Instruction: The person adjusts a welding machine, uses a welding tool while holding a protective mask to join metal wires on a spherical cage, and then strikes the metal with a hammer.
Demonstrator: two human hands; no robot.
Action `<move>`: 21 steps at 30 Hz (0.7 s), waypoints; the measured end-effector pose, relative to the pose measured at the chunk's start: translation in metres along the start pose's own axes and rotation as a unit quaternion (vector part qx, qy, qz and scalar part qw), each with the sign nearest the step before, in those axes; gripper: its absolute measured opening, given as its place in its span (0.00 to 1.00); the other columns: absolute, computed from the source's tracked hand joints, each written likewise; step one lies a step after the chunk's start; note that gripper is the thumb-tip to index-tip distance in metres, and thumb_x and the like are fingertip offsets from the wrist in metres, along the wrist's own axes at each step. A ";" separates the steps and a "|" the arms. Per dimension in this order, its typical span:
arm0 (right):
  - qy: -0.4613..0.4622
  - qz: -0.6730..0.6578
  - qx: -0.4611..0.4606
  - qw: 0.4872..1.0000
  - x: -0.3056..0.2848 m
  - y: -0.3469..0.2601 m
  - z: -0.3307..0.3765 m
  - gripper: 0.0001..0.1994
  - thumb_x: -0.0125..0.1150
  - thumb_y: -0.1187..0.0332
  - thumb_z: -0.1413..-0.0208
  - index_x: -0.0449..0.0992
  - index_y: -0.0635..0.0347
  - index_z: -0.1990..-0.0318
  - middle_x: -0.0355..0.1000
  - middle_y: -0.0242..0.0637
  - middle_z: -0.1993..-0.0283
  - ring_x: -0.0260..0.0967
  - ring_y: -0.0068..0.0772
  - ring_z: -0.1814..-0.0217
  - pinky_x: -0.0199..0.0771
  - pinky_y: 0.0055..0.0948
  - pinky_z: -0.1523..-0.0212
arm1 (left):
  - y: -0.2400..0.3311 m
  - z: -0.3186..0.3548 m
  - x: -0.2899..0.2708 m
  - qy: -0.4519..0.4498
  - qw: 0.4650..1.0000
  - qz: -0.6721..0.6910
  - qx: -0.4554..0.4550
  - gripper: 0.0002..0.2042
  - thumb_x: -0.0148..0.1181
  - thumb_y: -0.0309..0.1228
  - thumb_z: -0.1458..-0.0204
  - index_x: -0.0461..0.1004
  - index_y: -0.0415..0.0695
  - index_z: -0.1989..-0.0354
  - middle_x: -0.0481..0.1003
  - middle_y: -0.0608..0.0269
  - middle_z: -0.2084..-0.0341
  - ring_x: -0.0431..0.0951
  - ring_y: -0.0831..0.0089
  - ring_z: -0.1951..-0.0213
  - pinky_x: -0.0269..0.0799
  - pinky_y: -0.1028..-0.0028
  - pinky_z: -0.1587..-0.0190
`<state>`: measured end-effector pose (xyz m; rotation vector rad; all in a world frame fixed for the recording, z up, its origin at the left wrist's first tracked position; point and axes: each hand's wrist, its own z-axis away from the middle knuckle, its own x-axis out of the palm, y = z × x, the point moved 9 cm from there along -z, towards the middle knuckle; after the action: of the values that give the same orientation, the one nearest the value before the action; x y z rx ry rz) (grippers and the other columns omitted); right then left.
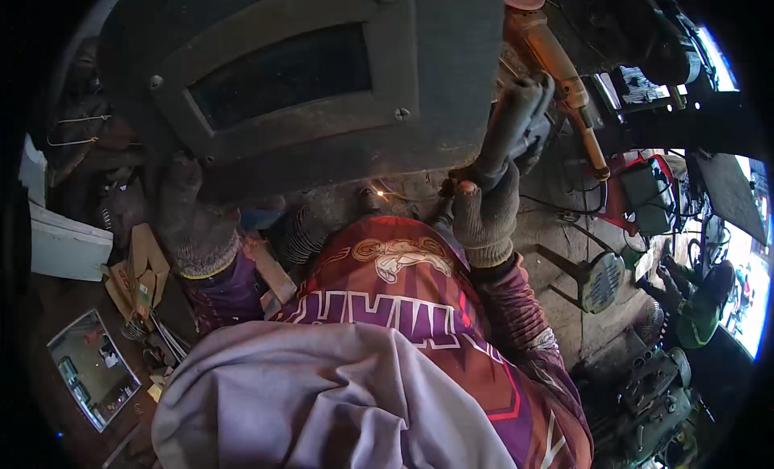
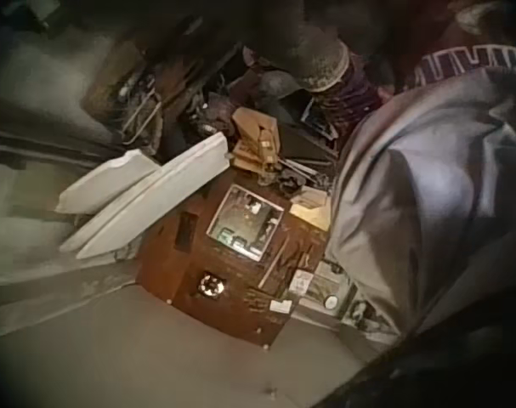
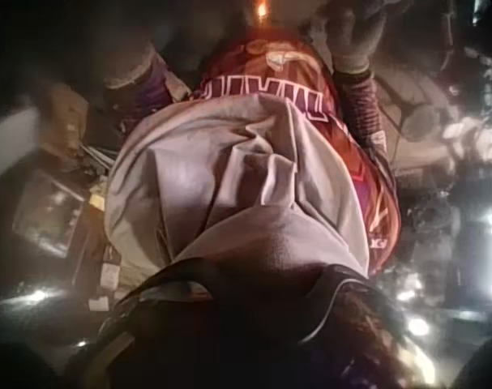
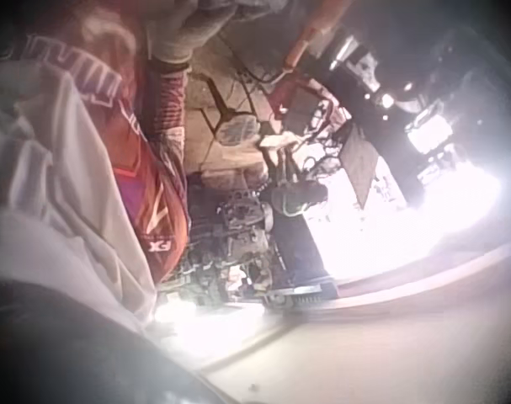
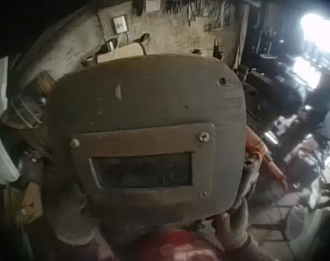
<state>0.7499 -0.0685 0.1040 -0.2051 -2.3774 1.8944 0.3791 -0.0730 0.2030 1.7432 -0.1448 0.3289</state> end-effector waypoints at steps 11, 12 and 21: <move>-0.013 0.002 0.056 0.998 0.003 0.006 0.026 0.36 0.60 0.49 0.39 0.56 0.68 0.36 0.72 0.38 0.63 0.71 0.26 0.70 0.75 0.25 0.70 | 0.041 -0.035 -0.047 -0.020 0.987 0.159 -0.035 0.23 0.54 0.39 0.39 0.64 0.44 0.36 0.71 0.44 0.44 0.77 0.52 0.50 0.82 0.48 0.60; -0.011 -0.007 0.064 0.998 0.007 0.004 0.027 0.36 0.60 0.49 0.39 0.56 0.68 0.36 0.72 0.38 0.63 0.71 0.26 0.70 0.75 0.25 0.70 | 0.038 -0.036 -0.060 -0.011 0.987 0.155 -0.031 0.24 0.54 0.39 0.38 0.64 0.44 0.36 0.71 0.44 0.44 0.77 0.52 0.49 0.82 0.48 0.60; 0.026 0.070 0.064 0.995 0.016 0.005 0.042 0.25 0.59 0.61 0.38 0.61 0.72 0.43 0.74 0.38 0.63 0.73 0.27 0.65 0.74 0.26 0.62 | 0.016 -0.056 -0.065 -0.039 0.979 0.180 -0.083 0.28 0.52 0.38 0.38 0.54 0.46 0.31 0.64 0.38 0.40 0.75 0.42 0.47 0.80 0.34 0.59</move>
<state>0.7279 -0.1049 0.0892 -0.4157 -2.2534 2.0649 0.3055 -0.0271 0.2082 1.5611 -0.5338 0.4962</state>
